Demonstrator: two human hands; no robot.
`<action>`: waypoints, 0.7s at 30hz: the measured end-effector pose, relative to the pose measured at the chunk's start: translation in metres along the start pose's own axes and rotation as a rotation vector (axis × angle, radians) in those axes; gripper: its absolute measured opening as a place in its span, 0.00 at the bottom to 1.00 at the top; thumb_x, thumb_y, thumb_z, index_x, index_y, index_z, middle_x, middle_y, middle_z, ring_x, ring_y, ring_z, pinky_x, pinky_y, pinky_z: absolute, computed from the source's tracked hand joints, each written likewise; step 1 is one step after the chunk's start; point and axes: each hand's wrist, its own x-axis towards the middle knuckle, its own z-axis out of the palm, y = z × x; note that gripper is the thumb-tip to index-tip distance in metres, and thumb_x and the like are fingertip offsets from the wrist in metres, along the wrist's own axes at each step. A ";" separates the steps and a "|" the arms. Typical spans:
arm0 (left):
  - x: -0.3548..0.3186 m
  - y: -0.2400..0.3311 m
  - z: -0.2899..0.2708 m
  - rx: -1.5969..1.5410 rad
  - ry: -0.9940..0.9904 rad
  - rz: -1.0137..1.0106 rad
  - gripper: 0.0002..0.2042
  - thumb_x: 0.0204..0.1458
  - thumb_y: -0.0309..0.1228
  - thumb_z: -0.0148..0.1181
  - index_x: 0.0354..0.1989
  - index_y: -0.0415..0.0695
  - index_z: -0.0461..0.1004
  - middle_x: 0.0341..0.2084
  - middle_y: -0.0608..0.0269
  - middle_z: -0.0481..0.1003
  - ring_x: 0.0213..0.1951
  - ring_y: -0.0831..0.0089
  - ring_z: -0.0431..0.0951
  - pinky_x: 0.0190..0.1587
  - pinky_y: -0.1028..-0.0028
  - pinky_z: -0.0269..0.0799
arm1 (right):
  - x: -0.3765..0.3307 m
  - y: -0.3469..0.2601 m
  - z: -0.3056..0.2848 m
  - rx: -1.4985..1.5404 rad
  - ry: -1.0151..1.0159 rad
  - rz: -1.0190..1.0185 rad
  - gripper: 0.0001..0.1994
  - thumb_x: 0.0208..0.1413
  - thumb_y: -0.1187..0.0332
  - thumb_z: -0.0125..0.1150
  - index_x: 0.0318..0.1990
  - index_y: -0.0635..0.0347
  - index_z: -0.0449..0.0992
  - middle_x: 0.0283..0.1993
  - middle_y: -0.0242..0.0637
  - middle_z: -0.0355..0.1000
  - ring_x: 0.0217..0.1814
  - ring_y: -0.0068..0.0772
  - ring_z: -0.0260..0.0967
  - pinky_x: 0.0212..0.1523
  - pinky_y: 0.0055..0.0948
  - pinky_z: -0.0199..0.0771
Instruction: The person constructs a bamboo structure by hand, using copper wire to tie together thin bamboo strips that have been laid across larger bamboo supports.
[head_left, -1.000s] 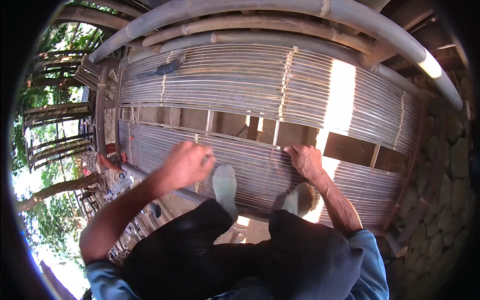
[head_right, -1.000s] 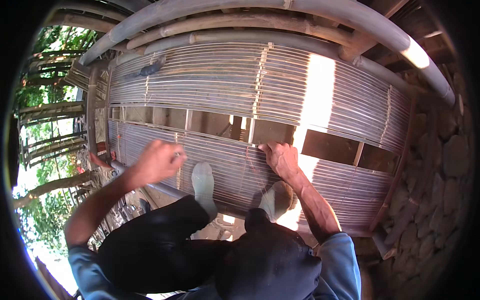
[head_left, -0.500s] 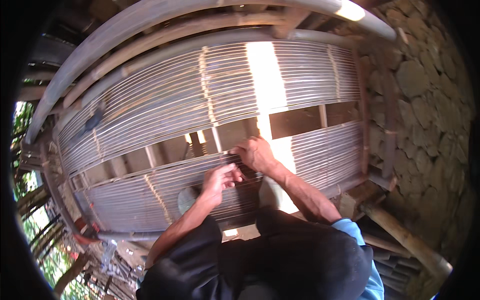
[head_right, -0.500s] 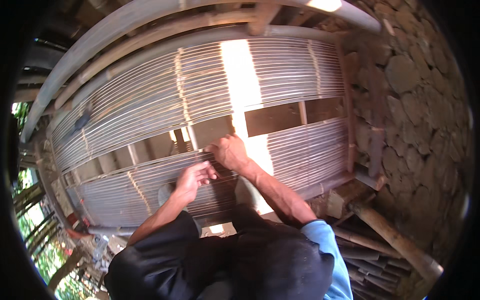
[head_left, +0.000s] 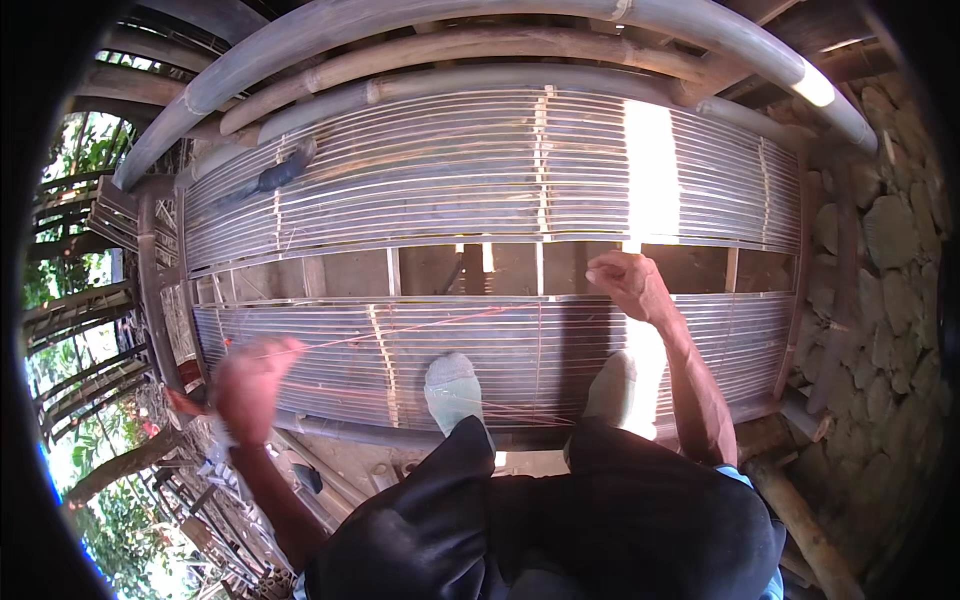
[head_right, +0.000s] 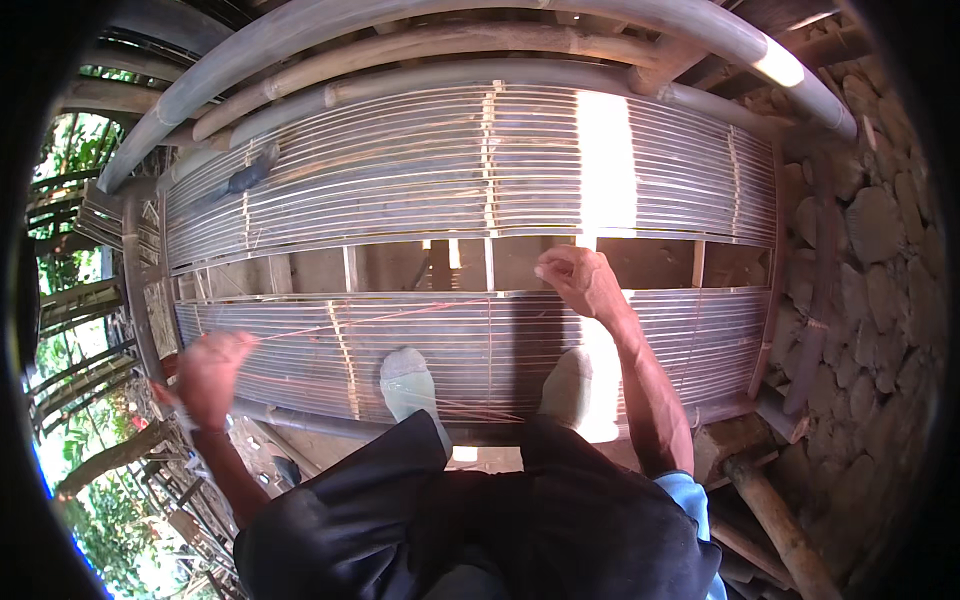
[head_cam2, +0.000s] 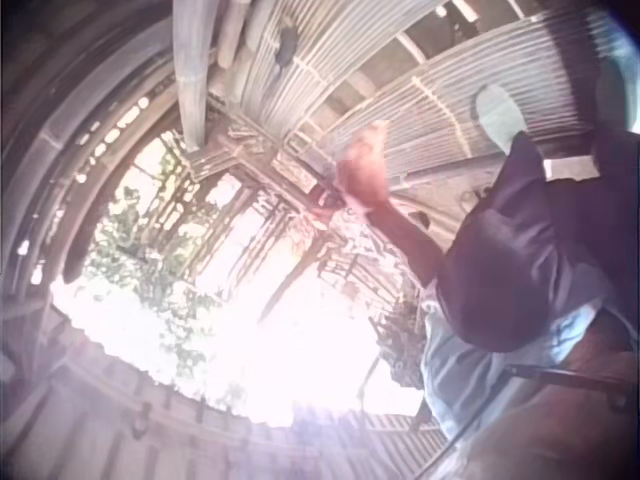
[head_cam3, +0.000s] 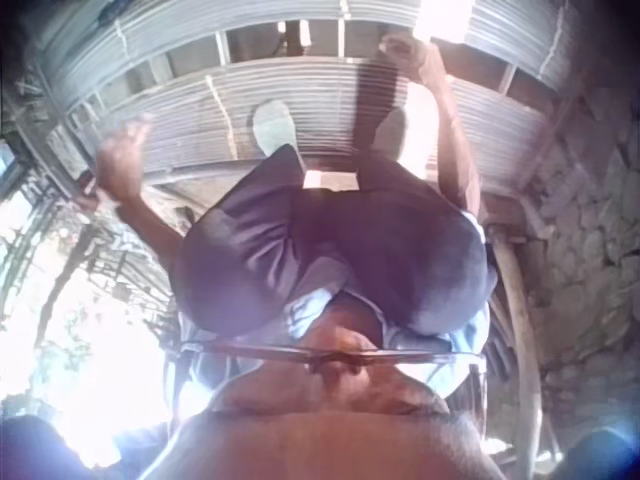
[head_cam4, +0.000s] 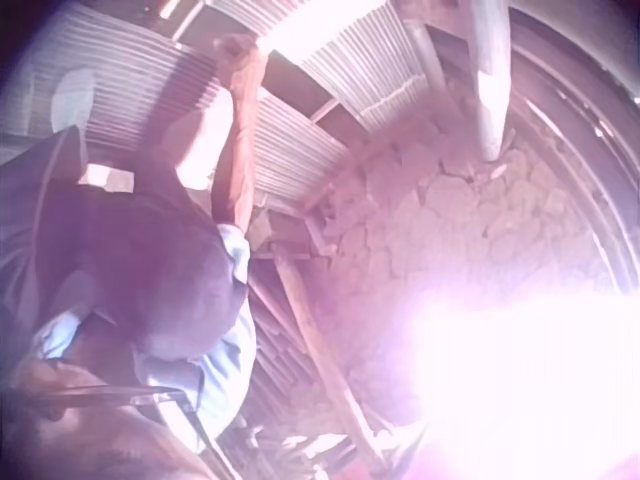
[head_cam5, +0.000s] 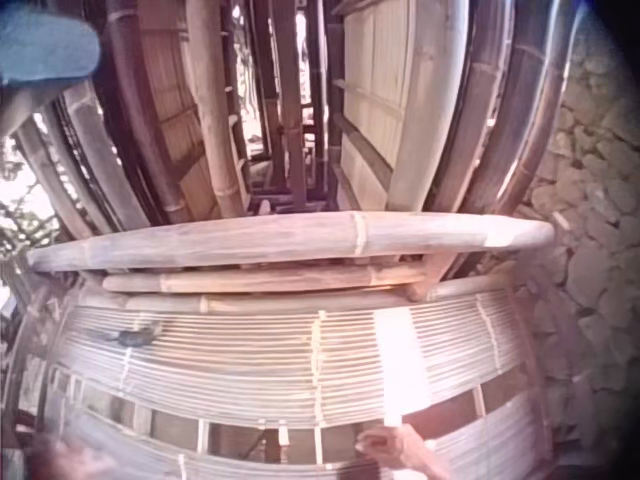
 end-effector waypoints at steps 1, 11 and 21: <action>-0.008 -0.015 -0.020 0.006 -0.002 -0.006 0.08 0.55 0.26 0.56 0.37 0.34 0.79 0.35 0.46 0.82 0.35 0.60 0.83 0.44 0.64 0.81 | 0.002 -0.003 0.002 0.006 -0.006 -0.002 0.11 0.59 0.66 0.67 0.44 0.62 0.81 0.37 0.44 0.82 0.42 0.37 0.83 0.45 0.32 0.82; 0.094 0.041 0.072 -0.800 -0.030 -0.367 0.19 0.60 0.33 0.59 0.59 0.41 0.76 0.36 0.68 0.82 0.26 0.87 0.71 0.26 0.86 0.68 | 0.026 0.000 0.031 -0.104 -0.070 -0.010 0.14 0.59 0.63 0.61 0.48 0.61 0.80 0.37 0.50 0.81 0.42 0.51 0.81 0.44 0.40 0.81; 0.154 0.144 0.272 -0.063 -0.141 0.129 0.06 0.49 0.24 0.58 0.31 0.40 0.82 0.20 0.50 0.80 0.25 0.55 0.83 0.31 0.58 0.77 | 0.047 -0.009 0.073 -0.233 -0.071 0.082 0.09 0.55 0.68 0.57 0.37 0.58 0.84 0.34 0.52 0.80 0.37 0.54 0.79 0.42 0.44 0.79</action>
